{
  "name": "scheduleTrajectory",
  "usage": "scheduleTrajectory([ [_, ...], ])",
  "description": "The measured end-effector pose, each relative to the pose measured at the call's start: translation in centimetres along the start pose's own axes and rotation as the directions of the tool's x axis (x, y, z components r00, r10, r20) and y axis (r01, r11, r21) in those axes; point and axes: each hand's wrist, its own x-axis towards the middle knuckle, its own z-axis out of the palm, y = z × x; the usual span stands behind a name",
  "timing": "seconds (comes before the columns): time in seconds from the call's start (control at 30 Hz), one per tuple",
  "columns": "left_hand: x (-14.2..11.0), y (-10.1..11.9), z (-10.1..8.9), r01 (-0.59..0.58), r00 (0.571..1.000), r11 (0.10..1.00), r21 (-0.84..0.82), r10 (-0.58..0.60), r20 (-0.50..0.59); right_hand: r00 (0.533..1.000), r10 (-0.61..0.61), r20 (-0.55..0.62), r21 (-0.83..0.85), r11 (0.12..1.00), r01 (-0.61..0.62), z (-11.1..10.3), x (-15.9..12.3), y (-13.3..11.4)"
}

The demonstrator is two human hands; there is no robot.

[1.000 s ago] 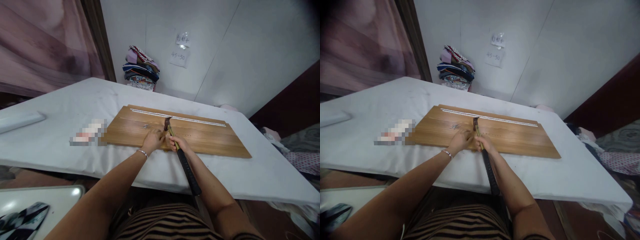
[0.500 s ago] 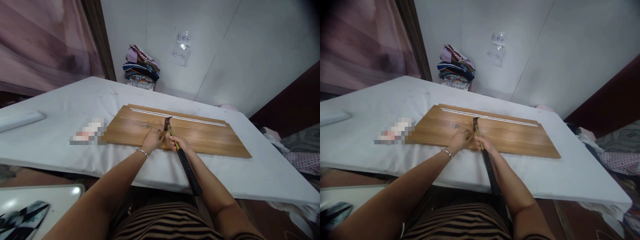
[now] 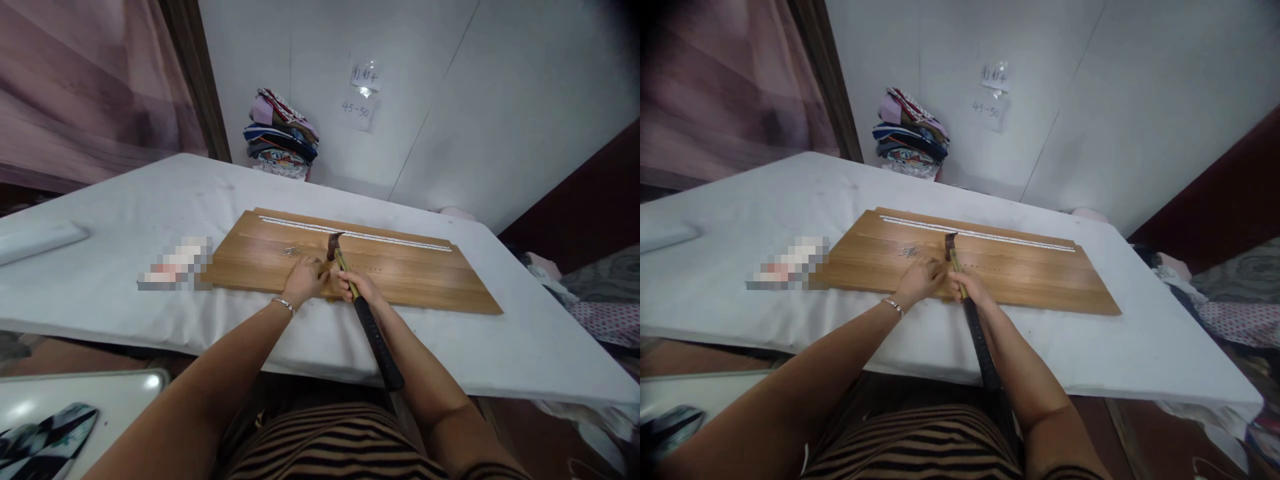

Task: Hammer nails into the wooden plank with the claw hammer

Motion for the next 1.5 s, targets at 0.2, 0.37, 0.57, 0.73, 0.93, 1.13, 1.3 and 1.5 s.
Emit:
scheduleTrajectory([
  [0.2,0.02,-0.02,-0.02,-0.001,1.000,1.000,0.022,0.001,0.000,1.000,0.015,0.008,-0.017,1.000,-0.015,-0.17,0.19,0.11],
  [0.37,0.00,-0.15,0.19,-0.002,1.000,1.000,0.004,0.002,-0.010,1.000,0.020,-0.009,-0.005,1.000,-0.020,-0.23,0.22,0.22],
  [0.57,-0.03,-0.15,0.23,-0.003,1.000,1.000,0.024,0.003,-0.012,1.000,0.005,0.001,-0.018,1.000,-0.005,-0.20,0.23,0.11],
  [0.73,0.03,-0.28,0.21,-0.013,1.000,1.000,0.011,0.013,0.001,1.000,0.004,0.015,-0.017,1.000,-0.004,-0.40,0.30,0.36],
  [0.93,0.09,-0.33,0.36,-0.008,1.000,1.000,-0.019,0.008,-0.025,1.000,0.007,0.004,-0.008,1.000,-0.007,-0.44,0.37,0.49],
  [1.13,0.00,-0.33,0.33,-0.014,1.000,1.000,0.018,0.014,-0.013,1.000,0.010,0.020,-0.002,1.000,-0.010,-0.42,0.31,0.43],
  [1.3,-0.05,-0.25,0.15,-0.020,0.999,1.000,0.008,0.020,-0.025,1.000,0.003,0.015,-0.004,1.000,-0.003,-0.45,0.43,0.46],
  [1.5,-0.05,-0.19,0.13,-0.017,1.000,0.999,0.040,0.017,-0.008,1.000,0.007,0.001,-0.007,1.000,-0.007,-0.62,0.44,0.76],
])
